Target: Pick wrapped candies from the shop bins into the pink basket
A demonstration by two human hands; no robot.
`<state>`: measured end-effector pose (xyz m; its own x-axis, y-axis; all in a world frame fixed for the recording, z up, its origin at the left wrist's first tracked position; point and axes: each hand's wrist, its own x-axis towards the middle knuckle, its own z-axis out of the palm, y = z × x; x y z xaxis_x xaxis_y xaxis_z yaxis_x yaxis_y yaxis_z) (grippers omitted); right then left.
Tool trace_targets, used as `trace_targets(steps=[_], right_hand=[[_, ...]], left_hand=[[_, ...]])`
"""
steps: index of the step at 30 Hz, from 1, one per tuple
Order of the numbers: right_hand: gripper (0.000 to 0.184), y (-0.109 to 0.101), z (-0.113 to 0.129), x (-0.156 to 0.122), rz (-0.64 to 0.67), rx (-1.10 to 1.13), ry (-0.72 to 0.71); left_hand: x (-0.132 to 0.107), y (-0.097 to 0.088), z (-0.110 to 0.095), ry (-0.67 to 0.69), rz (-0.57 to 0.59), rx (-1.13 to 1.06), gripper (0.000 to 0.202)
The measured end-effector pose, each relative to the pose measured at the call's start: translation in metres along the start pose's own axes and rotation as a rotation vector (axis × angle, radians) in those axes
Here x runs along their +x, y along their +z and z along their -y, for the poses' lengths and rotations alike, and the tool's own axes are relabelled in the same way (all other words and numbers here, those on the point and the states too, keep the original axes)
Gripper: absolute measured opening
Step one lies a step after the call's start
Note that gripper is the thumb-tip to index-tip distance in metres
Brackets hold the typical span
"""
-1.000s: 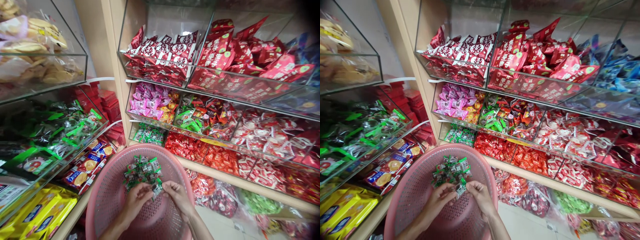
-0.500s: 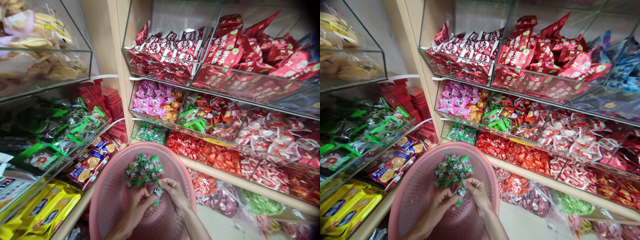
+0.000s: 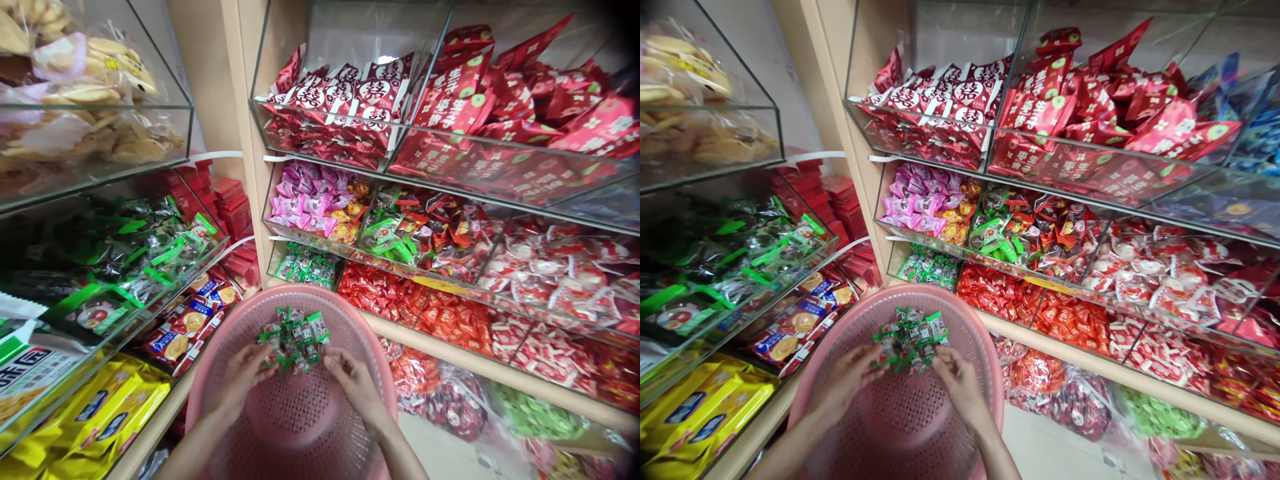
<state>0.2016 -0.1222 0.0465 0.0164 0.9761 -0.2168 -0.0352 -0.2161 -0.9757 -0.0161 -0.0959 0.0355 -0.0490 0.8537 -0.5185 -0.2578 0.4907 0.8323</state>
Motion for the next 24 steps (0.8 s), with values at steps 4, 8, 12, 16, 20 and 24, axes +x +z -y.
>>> trace_targets(steps=[4, 8, 12, 16, 20, 24], right_hand=[[0.047, -0.025, 0.005, -0.016, -0.223, -0.015, -0.025], [0.049, -0.052, -0.002, -0.037, -0.507, -0.043, -0.068], [0.055, -0.068, -0.025, -0.048, -0.711, -0.135, -0.062], [0.055, -0.070, -0.052, -0.044, -0.782, -0.243, -0.152], [0.058, -0.065, -0.070, -0.035, -0.746, -0.191, -0.159], [0.059, -0.062, -0.074, -0.031, -0.706, -0.094, -0.121]], left_hand=[[0.030, -0.009, -0.012, 0.052, -0.103, -0.004, 0.038], [0.046, 0.001, -0.011, 0.022, -0.144, 0.090, 0.034], [0.056, 0.015, -0.006, 0.013, -0.160, 0.144, 0.033], [0.066, 0.021, -0.001, 0.028, -0.181, 0.223, 0.034], [0.073, 0.012, 0.002, 0.114, -0.170, 0.459, 0.037], [0.080, -0.003, 0.006, 0.255, -0.168, 0.704, 0.038]])
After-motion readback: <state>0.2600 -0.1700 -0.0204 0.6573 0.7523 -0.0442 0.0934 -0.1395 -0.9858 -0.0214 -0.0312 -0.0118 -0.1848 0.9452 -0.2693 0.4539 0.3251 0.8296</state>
